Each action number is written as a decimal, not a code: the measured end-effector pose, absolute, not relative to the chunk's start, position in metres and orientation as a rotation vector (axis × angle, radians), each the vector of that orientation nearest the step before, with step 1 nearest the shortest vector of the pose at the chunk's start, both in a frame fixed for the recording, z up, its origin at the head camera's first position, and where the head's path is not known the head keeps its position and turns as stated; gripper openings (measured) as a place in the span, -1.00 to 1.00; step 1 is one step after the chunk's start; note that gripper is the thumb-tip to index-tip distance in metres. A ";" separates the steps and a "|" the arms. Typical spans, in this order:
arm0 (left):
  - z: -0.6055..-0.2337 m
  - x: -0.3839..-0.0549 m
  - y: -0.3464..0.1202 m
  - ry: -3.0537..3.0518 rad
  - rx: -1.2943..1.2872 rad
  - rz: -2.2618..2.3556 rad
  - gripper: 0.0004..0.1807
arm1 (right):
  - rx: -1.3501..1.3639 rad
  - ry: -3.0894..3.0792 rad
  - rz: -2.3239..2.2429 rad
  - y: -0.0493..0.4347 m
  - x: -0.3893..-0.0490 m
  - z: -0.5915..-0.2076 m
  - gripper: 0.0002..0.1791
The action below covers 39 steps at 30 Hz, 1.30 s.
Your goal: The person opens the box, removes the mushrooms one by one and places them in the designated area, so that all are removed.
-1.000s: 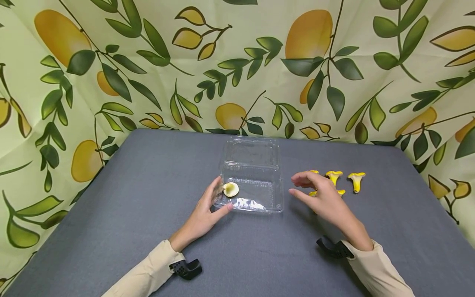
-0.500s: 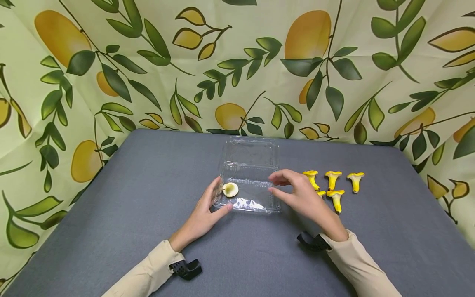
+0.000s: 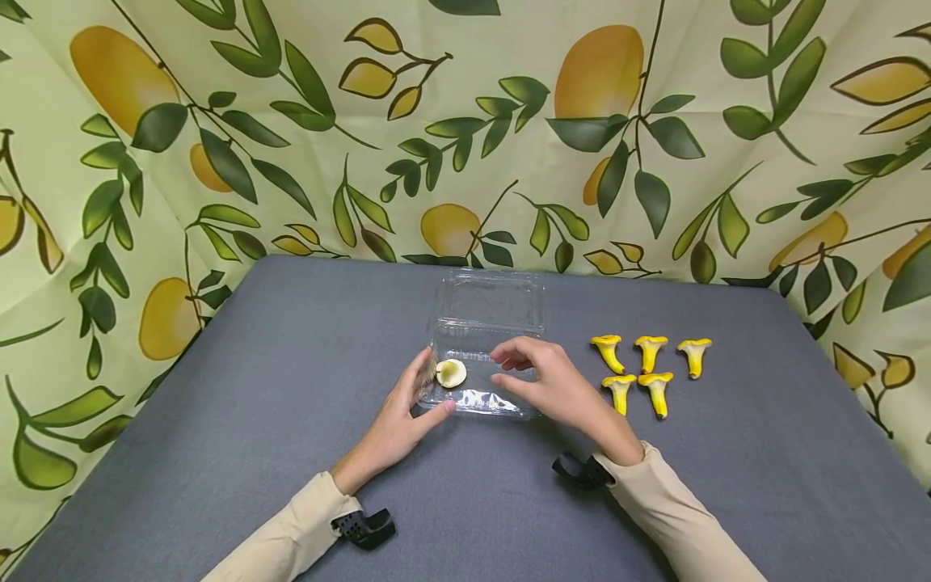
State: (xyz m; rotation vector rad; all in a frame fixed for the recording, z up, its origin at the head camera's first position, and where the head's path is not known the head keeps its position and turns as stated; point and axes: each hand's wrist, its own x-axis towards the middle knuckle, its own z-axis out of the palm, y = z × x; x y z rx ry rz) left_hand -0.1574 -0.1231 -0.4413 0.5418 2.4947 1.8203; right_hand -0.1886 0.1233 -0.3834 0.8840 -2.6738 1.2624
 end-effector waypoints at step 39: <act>-0.443 -0.157 -0.125 2.510 0.558 1.767 -0.09 | 1.084 -2.804 1.216 0.067 -0.203 -0.393 -0.56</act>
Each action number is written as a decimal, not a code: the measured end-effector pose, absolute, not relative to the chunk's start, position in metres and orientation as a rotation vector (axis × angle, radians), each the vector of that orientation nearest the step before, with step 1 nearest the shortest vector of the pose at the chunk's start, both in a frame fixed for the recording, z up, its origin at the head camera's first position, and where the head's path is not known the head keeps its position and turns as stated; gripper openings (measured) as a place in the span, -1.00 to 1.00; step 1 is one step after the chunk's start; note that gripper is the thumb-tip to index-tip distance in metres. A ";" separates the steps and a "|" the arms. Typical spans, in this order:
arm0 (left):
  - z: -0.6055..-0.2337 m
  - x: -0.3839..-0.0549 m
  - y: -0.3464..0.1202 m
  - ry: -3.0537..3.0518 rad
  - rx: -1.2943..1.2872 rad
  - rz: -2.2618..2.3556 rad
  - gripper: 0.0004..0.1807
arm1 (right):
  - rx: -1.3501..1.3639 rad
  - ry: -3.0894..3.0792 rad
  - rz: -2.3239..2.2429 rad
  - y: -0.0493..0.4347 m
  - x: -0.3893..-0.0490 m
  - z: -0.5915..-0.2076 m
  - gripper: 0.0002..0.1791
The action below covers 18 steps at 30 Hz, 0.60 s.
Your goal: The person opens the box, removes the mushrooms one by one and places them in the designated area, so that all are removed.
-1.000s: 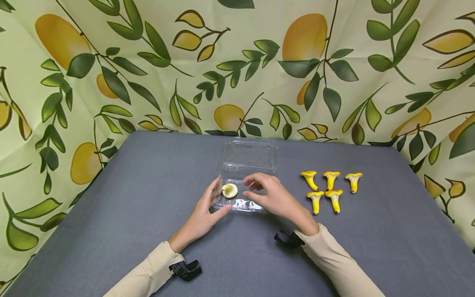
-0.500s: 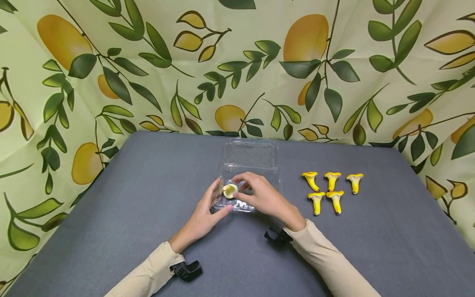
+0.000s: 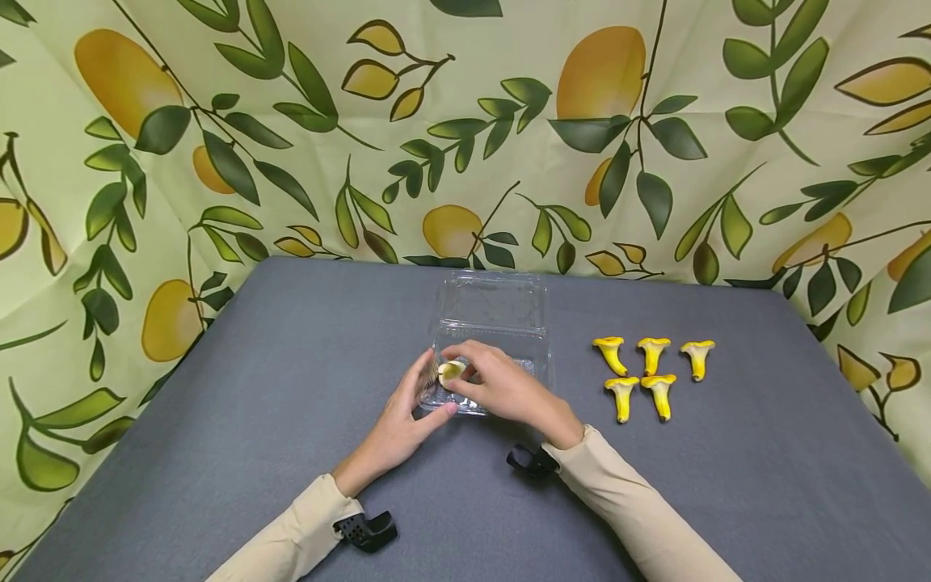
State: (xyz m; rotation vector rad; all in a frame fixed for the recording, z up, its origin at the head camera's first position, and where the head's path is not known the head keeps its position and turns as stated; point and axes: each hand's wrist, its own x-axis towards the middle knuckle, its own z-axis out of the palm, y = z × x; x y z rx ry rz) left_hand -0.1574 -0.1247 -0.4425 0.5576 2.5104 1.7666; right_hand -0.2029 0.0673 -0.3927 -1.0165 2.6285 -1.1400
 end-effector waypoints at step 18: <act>-0.442 -0.158 -0.124 2.508 0.573 1.780 -0.10 | -0.987 2.616 -1.125 0.070 -0.203 -0.394 -0.86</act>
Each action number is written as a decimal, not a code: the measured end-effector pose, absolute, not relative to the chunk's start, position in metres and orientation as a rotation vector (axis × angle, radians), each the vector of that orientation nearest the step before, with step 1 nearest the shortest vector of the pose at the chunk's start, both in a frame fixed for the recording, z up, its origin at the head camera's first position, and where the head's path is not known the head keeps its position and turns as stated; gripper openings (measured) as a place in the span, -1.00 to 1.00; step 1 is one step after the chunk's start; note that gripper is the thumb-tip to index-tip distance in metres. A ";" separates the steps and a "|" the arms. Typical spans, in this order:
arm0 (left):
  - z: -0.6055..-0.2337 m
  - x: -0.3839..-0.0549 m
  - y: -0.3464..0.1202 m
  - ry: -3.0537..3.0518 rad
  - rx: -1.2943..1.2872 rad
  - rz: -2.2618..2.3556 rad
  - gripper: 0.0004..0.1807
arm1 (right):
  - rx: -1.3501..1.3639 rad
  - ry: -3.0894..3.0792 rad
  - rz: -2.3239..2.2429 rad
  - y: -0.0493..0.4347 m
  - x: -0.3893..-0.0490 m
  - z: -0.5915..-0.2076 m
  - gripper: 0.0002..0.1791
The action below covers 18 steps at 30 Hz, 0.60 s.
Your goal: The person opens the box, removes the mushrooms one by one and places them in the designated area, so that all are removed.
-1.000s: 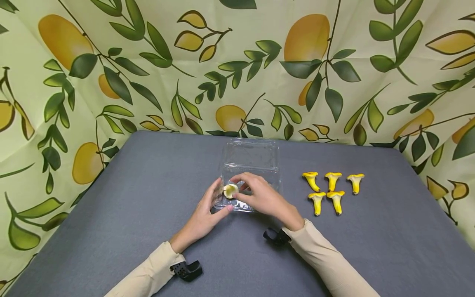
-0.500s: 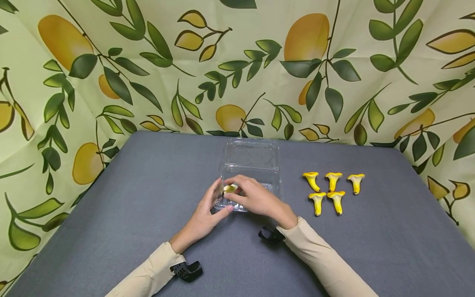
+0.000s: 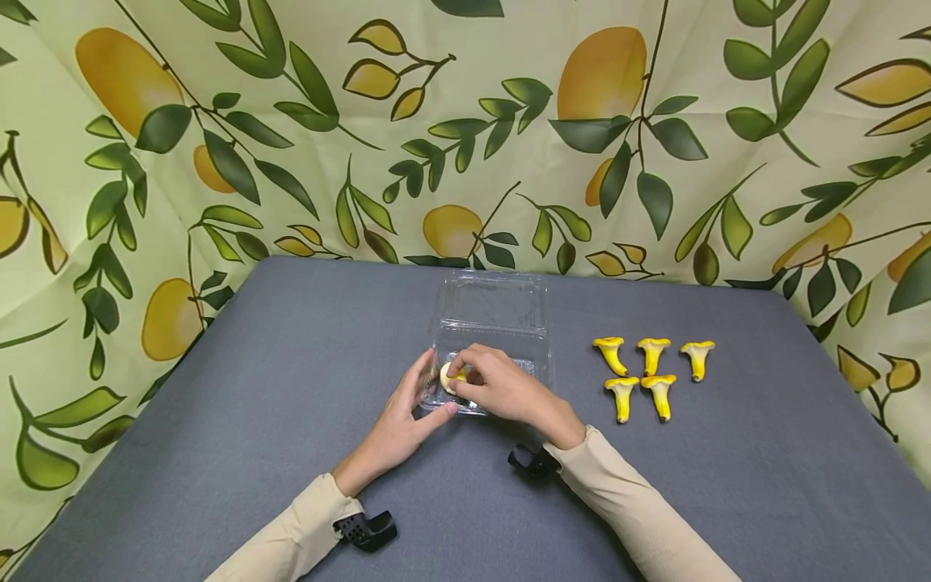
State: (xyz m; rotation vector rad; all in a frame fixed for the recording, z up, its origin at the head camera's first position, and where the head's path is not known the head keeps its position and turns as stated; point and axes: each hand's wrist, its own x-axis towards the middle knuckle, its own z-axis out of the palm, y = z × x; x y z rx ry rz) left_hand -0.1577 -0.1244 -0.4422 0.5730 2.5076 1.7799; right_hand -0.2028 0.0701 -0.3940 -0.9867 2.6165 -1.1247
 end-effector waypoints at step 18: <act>-0.444 -0.158 -0.124 2.501 0.535 1.797 -0.09 | -0.812 2.731 -0.960 0.082 -0.205 -0.387 -0.47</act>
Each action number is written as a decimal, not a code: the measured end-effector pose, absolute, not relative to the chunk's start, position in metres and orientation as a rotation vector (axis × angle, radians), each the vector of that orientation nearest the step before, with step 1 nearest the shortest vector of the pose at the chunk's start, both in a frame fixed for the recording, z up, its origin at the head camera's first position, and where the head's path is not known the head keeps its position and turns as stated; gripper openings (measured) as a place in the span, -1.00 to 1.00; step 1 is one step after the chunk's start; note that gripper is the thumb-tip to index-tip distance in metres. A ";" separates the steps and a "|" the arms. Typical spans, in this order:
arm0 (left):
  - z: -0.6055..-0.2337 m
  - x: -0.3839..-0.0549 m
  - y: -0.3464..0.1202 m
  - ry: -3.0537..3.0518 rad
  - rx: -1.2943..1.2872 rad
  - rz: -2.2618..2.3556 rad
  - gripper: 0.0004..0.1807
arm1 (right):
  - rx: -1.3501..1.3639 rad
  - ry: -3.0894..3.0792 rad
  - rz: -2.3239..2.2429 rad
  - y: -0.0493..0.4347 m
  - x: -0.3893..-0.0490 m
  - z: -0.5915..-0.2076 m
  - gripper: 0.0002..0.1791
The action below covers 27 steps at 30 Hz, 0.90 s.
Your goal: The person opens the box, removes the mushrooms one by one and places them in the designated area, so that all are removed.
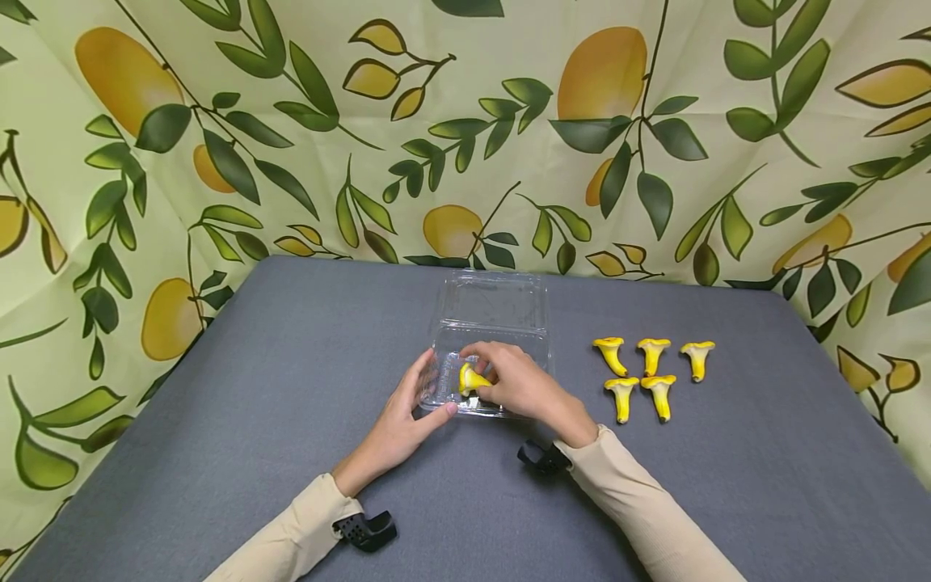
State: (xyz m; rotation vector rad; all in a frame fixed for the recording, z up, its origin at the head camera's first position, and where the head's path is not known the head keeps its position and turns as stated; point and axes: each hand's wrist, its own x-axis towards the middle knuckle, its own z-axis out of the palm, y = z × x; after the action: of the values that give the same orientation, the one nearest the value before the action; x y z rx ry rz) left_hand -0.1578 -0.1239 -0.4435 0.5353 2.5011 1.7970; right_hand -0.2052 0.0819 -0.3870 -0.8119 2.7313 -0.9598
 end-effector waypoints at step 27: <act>-0.442 -0.158 -0.124 2.499 0.509 1.785 -0.07 | -0.766 2.688 -1.061 0.092 -0.204 -0.385 -0.54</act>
State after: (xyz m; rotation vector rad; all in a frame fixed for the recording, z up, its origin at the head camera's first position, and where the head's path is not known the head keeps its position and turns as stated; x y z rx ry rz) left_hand -0.1575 -0.1242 -0.4425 0.5085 2.4995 1.7854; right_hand -0.2044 0.0919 -0.3847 -0.7663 2.6883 -1.0609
